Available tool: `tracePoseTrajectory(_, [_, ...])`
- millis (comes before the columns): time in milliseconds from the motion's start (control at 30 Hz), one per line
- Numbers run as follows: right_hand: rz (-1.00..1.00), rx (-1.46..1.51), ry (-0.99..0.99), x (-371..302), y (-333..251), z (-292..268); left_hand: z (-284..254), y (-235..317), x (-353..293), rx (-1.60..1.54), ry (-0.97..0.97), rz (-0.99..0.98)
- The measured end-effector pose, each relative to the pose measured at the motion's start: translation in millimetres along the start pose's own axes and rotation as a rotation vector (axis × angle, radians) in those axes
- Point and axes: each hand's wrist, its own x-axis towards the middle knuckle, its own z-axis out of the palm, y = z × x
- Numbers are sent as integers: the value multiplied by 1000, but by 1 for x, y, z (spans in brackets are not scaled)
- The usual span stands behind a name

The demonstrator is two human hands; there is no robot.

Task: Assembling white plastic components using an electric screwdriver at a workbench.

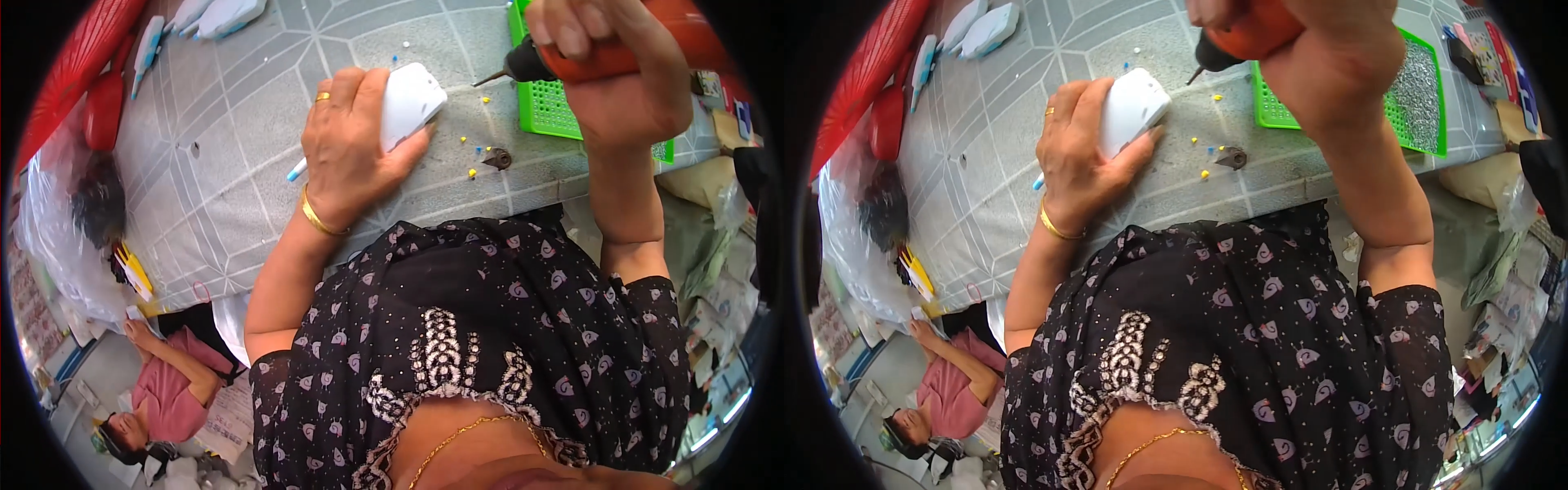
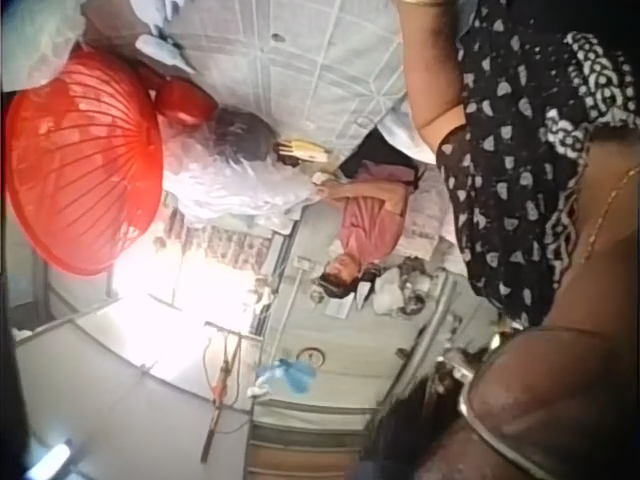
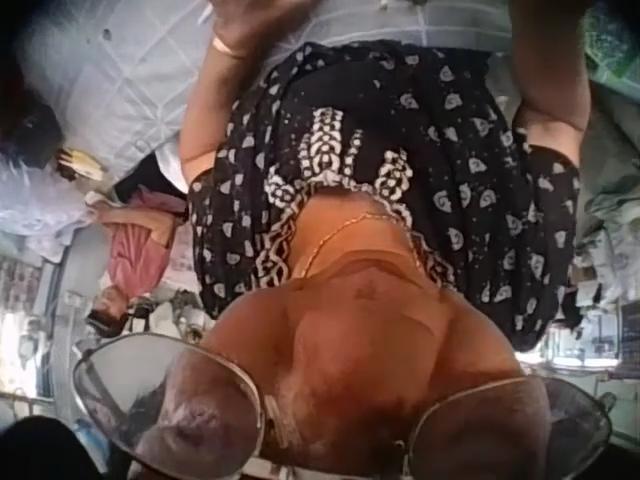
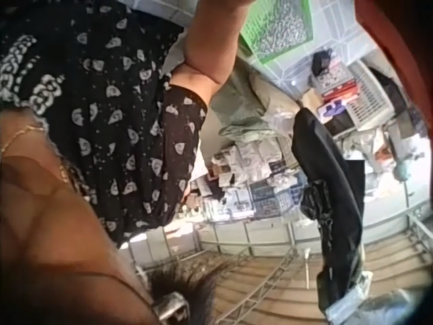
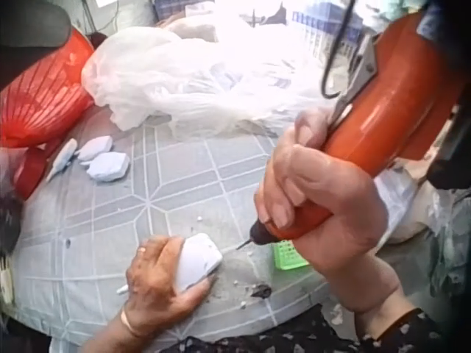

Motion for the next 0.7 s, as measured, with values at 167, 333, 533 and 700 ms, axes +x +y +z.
tracePoseTrajectory(167, [-198, 163, -498, 7, 38, -19, 0, -1, 1, 4, 18, 14])
tracePoseTrajectory(333, [-224, 103, -483, 5, 44, -10, -1, -1, -1, 22, 12, -1])
tracePoseTrajectory(533, [-230, 93, -491, 8, 49, -5, 1, -3, -2, 12, 23, 3])
tracePoseTrajectory(700, [-211, 106, -480, 7, 53, -3, 1, -3, -3, 17, 31, 12])
